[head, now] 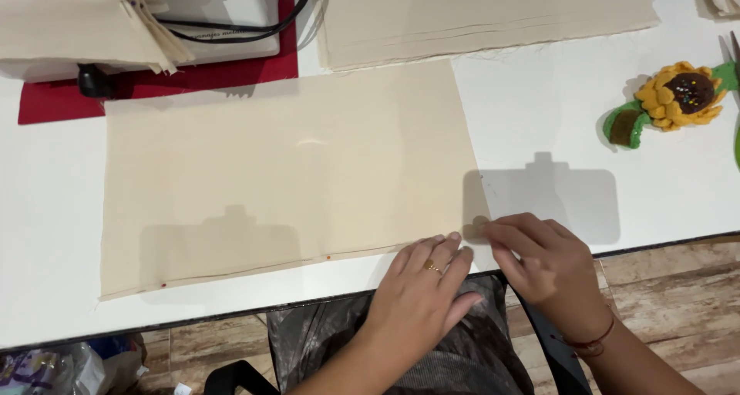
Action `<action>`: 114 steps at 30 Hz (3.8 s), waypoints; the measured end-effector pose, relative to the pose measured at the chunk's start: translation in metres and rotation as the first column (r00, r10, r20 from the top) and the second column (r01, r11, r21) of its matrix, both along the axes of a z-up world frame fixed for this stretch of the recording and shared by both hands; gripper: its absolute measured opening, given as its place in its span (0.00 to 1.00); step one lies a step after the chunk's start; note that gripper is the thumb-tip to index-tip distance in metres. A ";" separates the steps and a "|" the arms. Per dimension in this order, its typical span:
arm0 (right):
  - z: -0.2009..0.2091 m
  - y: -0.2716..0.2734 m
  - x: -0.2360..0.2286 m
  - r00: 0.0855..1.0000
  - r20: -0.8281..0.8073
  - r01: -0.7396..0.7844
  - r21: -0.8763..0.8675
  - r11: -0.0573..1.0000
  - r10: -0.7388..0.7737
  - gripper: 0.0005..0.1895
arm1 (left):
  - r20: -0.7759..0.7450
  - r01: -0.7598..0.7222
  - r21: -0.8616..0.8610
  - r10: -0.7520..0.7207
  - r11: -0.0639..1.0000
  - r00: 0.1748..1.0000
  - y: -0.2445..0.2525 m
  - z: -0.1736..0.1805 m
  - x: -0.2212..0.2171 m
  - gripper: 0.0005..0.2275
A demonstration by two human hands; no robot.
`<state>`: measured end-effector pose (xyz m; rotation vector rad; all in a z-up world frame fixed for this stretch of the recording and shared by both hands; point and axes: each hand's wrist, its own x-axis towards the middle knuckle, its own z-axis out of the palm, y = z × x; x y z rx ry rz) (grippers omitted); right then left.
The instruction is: Folding the edges of fabric pieces and securing them with pins on a work table
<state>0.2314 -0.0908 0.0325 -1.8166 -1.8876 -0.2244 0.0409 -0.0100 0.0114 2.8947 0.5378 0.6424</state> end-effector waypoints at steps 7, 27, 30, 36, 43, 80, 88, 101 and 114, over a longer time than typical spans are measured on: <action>0.009 0.001 -0.008 0.999 0.040 0.013 -0.025 1.000 -0.012 0.16 | 0.091 0.099 -0.185 -0.084 0.978 0.992 0.001 0.004 -0.007 0.20; 0.019 0.005 -0.011 0.970 0.237 -0.055 -0.017 0.998 0.057 0.11 | 0.130 0.087 -0.197 -0.062 0.976 0.990 0.004 0.009 -0.009 0.19; 0.015 0.002 -0.009 0.965 0.256 -0.065 -0.004 0.998 0.064 0.10 | 0.110 0.069 -0.161 -0.052 0.985 0.993 0.005 0.008 -0.010 0.20; 0.015 0.004 -0.012 0.952 0.302 -0.049 0.006 0.999 0.045 0.15 | 0.201 0.147 -0.256 -0.097 0.955 0.975 0.009 0.013 -0.014 0.17; 0.013 0.008 -0.020 0.963 0.267 -0.032 0.048 0.998 0.019 0.11 | 0.182 0.098 -0.231 -0.056 0.968 0.982 0.007 0.009 -0.020 0.16; -0.016 0.020 -0.024 0.996 -0.054 0.067 0.053 0.996 -0.065 0.08 | 0.278 0.076 -0.333 0.021 0.940 0.960 0.007 0.006 -0.030 0.15; -0.018 0.022 -0.026 0.997 -0.080 0.031 0.080 0.996 -0.024 0.07 | 0.261 0.072 -0.289 0.006 0.955 0.965 0.007 0.003 -0.028 0.14; -0.006 -0.009 -0.010 0.997 0.068 0.035 -0.018 0.999 -0.034 0.12 | 0.314 0.075 -0.161 -0.021 0.984 0.949 0.009 0.011 -0.031 0.10; -0.004 0.027 0.017 0.973 0.075 -0.212 -0.062 0.975 0.217 0.30 | 0.378 -0.081 -0.188 0.149 0.979 0.914 0.071 0.041 -0.121 0.12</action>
